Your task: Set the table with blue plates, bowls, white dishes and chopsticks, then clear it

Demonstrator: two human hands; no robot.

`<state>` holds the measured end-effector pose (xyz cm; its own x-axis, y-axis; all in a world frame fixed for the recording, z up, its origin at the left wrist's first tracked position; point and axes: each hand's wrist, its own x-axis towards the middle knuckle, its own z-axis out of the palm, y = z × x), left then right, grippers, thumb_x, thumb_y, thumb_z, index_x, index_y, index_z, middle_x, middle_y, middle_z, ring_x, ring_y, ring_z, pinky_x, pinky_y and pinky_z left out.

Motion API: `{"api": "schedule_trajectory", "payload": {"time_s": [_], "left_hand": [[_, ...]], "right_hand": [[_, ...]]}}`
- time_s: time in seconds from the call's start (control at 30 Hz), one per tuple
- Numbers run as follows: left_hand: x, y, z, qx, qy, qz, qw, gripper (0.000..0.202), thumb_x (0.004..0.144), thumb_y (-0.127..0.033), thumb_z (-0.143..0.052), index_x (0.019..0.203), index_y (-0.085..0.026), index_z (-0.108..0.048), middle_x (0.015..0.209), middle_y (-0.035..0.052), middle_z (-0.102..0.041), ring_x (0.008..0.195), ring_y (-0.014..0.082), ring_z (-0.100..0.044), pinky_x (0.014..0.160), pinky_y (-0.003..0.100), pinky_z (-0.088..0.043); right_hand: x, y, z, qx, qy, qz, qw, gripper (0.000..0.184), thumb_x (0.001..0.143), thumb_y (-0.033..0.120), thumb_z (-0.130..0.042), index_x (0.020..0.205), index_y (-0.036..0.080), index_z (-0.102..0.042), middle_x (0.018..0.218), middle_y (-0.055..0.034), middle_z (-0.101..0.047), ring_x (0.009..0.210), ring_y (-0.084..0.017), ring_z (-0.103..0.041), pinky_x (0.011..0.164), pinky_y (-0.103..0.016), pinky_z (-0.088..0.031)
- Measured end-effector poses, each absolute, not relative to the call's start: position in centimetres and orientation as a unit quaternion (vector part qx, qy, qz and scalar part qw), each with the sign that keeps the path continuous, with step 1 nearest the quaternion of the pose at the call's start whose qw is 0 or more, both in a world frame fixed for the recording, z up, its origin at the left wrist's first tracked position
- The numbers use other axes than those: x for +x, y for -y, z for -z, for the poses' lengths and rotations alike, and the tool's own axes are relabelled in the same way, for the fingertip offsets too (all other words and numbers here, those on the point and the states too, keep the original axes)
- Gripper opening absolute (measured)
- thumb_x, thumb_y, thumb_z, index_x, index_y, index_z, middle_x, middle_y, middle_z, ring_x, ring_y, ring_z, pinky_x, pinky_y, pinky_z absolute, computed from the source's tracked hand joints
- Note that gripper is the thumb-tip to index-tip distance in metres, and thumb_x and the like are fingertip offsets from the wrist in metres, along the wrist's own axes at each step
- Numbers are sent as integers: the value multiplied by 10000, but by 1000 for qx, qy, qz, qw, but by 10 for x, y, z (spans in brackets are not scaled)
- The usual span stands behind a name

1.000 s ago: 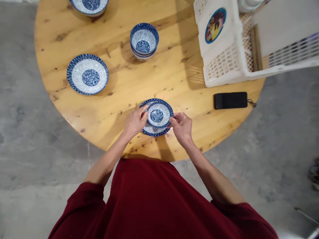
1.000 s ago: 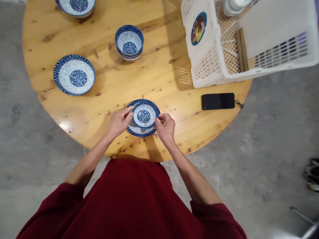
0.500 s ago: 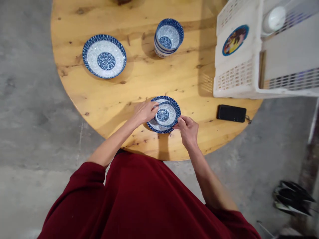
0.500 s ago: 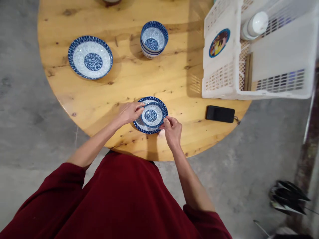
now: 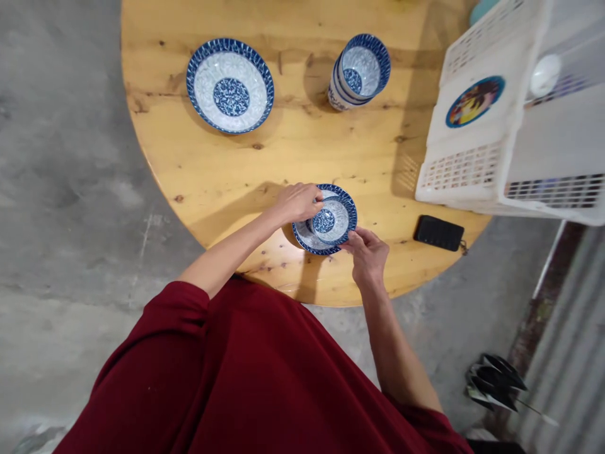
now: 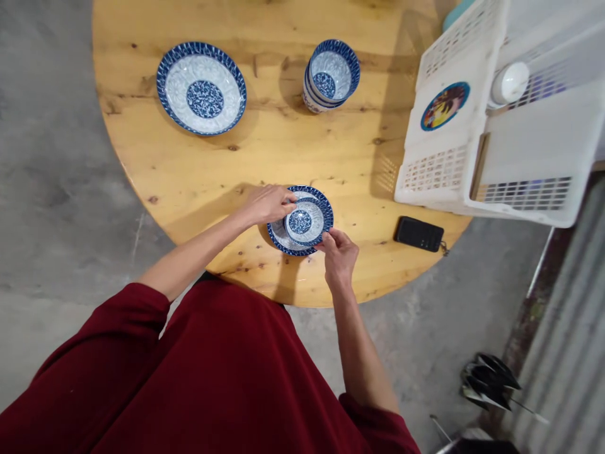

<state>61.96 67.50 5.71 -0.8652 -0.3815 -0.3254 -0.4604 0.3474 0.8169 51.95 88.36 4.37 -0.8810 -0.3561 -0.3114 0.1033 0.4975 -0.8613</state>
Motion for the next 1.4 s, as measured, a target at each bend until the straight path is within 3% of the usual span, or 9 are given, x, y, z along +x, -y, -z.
{"api": "schedule_trajectory", "payload": {"time_s": [0.13, 0.27, 0.43, 0.6, 0.83, 1.4], "left_hand": [[629, -668, -57, -258, -825, -503, 5, 234, 902, -317, -537, 893, -188, -732, 756, 53, -699, 773, 204, -609, 760, 314, -412], [664, -654, -55, -304, -815, -487, -79, 354, 956, -359, -444, 1057, -184, -734, 823, 42, -718, 747, 177, -607, 710, 281, -408], [751, -647, -47, -457, -772, -432, -87, 407, 959, -362, -441, 1193, -183, -721, 836, 44, -742, 769, 181, -656, 742, 271, -447], [834, -688, -36, -554, -734, -391, -47, 409, 929, -340, -445, 1178, -188, -730, 1052, 98, -778, 944, 242, -709, 834, 311, -485], [870, -778, -45, -561, -692, -453, -40, 471, 923, -425, -416, 1188, -167, -707, 914, 74, -785, 806, 221, -720, 782, 315, -512], [950, -901, -46, -616, -648, -444, -59, 472, 896, -429, -427, 1182, -176, -705, 891, 64, -768, 778, 201, -716, 770, 310, -533]], "right_hand": [[528, -890, -50, -67, -842, 490, 215, 404, 759, 507, -737, 918, 139, -688, 708, 1, -675, 615, -154, -644, 645, -326, -587], [547, -908, -63, -50, -850, 502, 152, 407, 825, 501, -700, 1017, 143, -696, 833, -43, -726, 649, -150, -677, 667, -316, -590], [581, -926, -70, -21, -839, 522, 150, 391, 834, 491, -705, 1026, 152, -714, 867, -55, -737, 624, -136, -653, 636, -299, -570], [613, -933, -55, -33, -810, 536, 235, 425, 797, 509, -726, 1038, 159, -725, 892, -65, -745, 633, -145, -652, 628, -308, -573], [653, -968, -35, -34, -770, 554, 313, 457, 755, 552, -721, 983, 157, -732, 839, -74, -747, 622, -180, -657, 591, -325, -571], [692, -1017, -16, -99, -730, 563, 375, 414, 722, 521, -686, 930, 165, -714, 801, -68, -743, 599, -182, -646, 548, -313, -544]]}}
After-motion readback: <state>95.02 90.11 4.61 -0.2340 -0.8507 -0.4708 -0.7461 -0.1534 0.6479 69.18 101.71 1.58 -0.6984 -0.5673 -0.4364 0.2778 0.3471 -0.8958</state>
